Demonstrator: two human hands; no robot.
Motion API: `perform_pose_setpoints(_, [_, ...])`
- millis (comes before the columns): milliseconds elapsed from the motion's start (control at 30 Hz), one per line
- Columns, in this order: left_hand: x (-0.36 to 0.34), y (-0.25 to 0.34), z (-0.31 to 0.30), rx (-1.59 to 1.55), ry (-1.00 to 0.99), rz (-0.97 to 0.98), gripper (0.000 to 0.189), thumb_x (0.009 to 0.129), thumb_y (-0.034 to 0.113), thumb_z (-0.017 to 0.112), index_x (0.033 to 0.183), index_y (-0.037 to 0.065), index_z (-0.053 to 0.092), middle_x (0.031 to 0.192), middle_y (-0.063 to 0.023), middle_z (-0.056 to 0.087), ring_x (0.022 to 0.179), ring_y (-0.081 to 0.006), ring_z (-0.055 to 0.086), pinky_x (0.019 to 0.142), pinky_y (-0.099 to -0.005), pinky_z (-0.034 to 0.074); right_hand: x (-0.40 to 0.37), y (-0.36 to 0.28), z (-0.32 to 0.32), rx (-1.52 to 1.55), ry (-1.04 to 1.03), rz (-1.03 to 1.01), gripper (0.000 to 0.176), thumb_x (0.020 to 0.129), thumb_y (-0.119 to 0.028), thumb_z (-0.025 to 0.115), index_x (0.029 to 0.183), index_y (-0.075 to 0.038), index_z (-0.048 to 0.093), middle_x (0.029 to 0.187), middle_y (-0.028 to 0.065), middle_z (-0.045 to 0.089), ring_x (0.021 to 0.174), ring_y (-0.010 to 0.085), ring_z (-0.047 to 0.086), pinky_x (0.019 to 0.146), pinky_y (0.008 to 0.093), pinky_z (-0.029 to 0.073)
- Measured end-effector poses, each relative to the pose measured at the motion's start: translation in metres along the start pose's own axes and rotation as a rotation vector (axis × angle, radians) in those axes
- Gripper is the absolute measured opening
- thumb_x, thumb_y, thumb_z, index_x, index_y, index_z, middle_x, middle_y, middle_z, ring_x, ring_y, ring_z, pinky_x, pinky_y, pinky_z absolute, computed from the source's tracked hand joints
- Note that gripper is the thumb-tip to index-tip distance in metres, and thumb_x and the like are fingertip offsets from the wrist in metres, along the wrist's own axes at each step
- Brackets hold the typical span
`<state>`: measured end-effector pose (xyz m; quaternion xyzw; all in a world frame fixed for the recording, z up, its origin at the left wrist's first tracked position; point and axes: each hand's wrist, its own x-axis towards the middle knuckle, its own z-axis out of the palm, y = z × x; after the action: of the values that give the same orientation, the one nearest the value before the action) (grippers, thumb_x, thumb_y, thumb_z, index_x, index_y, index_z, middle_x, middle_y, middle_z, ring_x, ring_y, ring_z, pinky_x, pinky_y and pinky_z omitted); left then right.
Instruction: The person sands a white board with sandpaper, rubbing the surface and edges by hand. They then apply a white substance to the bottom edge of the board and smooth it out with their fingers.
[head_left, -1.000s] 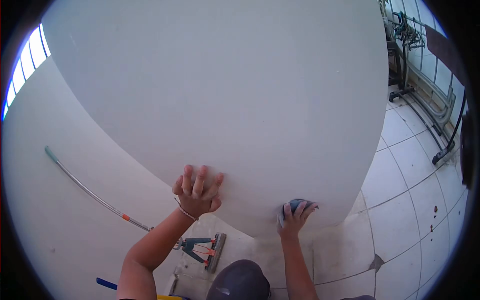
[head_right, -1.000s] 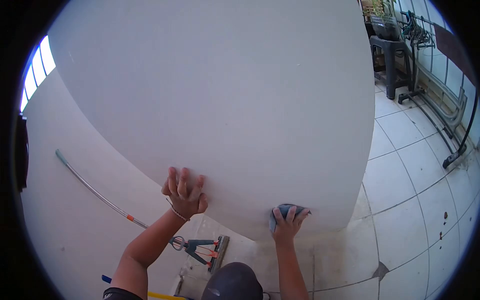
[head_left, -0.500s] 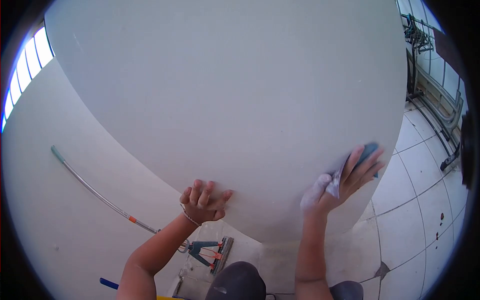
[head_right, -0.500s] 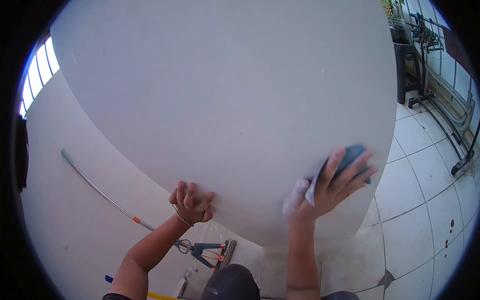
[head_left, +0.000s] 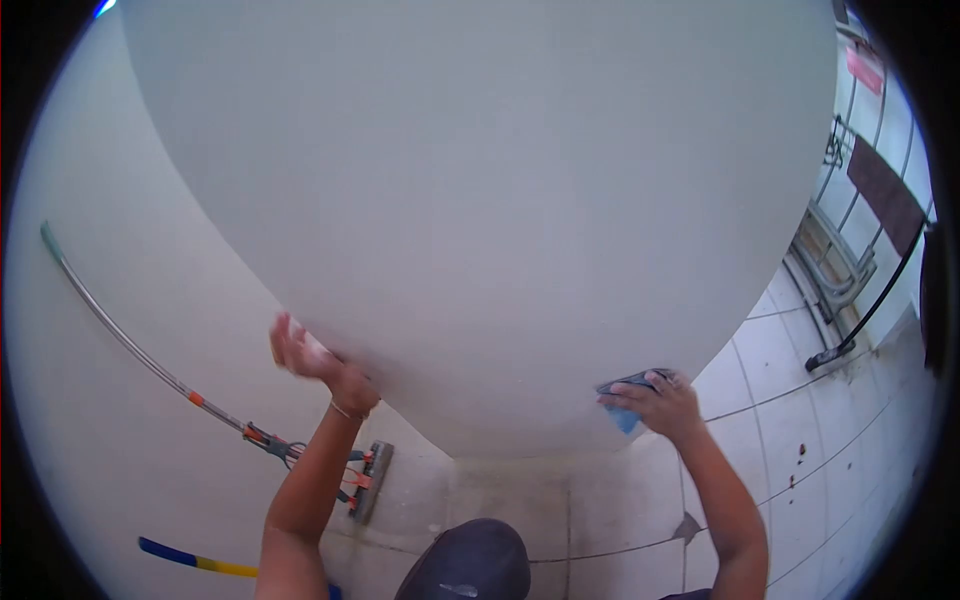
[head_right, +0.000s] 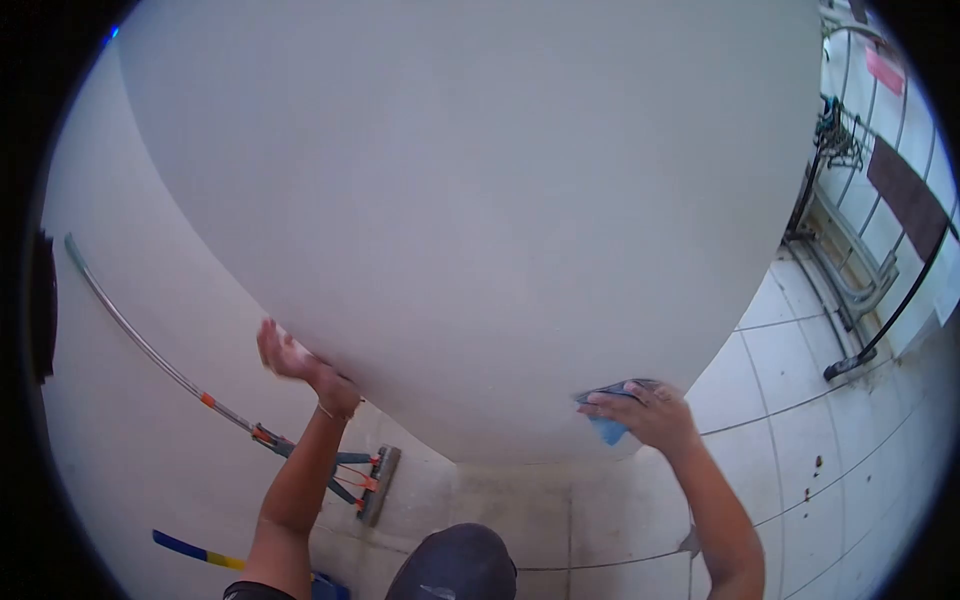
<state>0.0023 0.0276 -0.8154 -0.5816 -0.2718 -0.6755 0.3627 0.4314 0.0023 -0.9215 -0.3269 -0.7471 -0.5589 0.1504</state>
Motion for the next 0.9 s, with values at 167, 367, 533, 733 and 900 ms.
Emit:
perform_pose_setpoints(167, [-0.016,-0.016,-0.024,-1.189,0.060,-1.321,0.061,0.097,0.046,0.034,0.139,0.002,0.030,0.133,-0.0109,0.044,0.123,-0.0240,0.044,0.104,-0.0379,0.036,0.067,-0.017,-0.010,0.000,0.119,-0.022,0.060,0.093,-0.025,0.036,0.145,-0.049,0.019,0.155,-0.0190,0.014,0.145,0.0254,0.009,0.116,0.0505,-0.002])
perform_pose_setpoints(367, [-0.021,-0.020,-0.021,-0.854,-0.224,-1.179,0.052,0.099,0.042,0.034,0.135,0.004,0.039,0.128,-0.0092,0.051,0.118,-0.0226,0.050,0.098,-0.0356,0.042,0.213,-0.104,-0.050,0.080,0.200,0.212,0.063,0.091,-0.029,0.036,0.149,-0.042,0.014,0.157,-0.0131,0.011,0.145,0.0292,0.010,0.116,0.0504,-0.003])
perform_pose_setpoints(533, [-0.037,-0.049,-0.026,-1.132,-0.377,-1.422,0.050,0.097,0.040,0.036,0.133,0.005,0.042,0.126,-0.0090,0.053,0.114,-0.0239,0.052,0.094,-0.0382,0.046,0.210,-0.094,-0.056,0.089,0.196,0.062,0.071,0.088,-0.021,0.040,0.151,-0.034,0.008,0.157,-0.0112,0.009,0.145,0.0152,0.012,0.118,0.0403,0.004])
perform_pose_setpoints(733, [-0.015,-0.025,-0.015,-1.224,-0.219,-1.619,0.049,0.097,0.039,0.037,0.130,0.004,0.045,0.122,-0.0100,0.056,0.111,-0.0263,0.055,0.090,-0.0398,0.048,0.067,0.020,-0.026,-0.160,0.034,-0.201,0.075,0.084,-0.019,0.041,0.149,-0.043,0.010,0.156,-0.0165,0.009,0.145,0.0174,0.009,0.119,0.0391,0.005])
perform_pose_setpoints(900, [-0.030,-0.026,-0.012,-1.202,-0.189,-1.589,0.050,0.097,0.040,0.036,0.130,0.003,0.045,0.122,-0.0104,0.056,0.110,-0.0259,0.055,0.091,-0.0392,0.048,0.111,-0.027,-0.031,-0.053,0.099,0.042,0.063,0.091,-0.022,0.034,0.146,-0.048,0.017,0.156,-0.0160,0.010,0.145,0.0303,0.003,0.116,0.0508,-0.002])
